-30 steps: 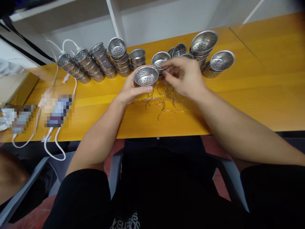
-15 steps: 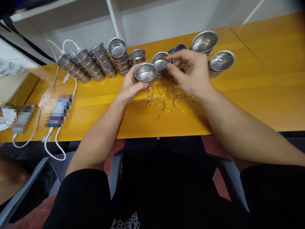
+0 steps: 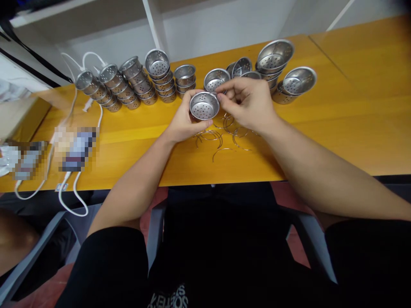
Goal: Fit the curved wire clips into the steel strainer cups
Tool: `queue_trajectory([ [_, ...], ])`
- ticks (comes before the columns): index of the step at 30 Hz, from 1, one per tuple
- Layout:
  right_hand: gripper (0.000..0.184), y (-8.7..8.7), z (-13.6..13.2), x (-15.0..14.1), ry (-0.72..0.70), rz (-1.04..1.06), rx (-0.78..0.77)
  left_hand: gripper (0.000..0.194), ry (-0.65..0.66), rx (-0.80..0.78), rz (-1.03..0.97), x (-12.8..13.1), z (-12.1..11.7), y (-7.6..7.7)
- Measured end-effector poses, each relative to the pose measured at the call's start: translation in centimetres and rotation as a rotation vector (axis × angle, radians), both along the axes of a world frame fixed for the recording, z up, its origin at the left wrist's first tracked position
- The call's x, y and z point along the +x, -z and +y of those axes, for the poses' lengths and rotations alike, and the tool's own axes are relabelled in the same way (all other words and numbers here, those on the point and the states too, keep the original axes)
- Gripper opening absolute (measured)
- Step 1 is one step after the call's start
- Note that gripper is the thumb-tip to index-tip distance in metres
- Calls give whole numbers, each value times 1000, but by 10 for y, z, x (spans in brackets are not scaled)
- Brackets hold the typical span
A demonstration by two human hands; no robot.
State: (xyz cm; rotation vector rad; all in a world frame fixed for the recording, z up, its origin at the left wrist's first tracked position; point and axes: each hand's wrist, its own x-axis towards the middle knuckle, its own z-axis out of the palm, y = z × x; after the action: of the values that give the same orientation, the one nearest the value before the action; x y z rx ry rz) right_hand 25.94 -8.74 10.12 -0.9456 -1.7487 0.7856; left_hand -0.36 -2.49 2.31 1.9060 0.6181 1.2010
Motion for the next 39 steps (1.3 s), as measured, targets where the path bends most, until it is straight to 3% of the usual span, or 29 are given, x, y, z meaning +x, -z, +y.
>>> queue_trajectory([
  [10, 45, -2, -3, -3, 129, -151, 96, 120, -40, -136, 45, 7, -14, -10],
  [15, 38, 7, -2, -12, 129, -128, 117, 129, -24, -10, 101, 10, -17, -9],
  [18, 35, 19, 3, -20, 124, -85, 188, 119, -92, 75, 169, 11, -20, -8],
  [22, 40, 21, 7, -22, 33, 1, 195, 105, -125, 89, 218, 10, -24, -13],
  [27, 60, -2, 2, -8, -226, 62, 72, 85, -70, 49, 169, 5, -25, -19],
  [31, 68, -12, 0, 1, -416, 92, -49, 88, -14, 13, 167, 2, -22, -16],
  [36, 68, -3, 7, -2, -392, 153, -79, 114, 78, 82, 156, 4, -16, -4],
  [39, 67, 5, 11, -5, -373, 170, -68, 111, 77, 115, 145, 5, -12, 1],
])
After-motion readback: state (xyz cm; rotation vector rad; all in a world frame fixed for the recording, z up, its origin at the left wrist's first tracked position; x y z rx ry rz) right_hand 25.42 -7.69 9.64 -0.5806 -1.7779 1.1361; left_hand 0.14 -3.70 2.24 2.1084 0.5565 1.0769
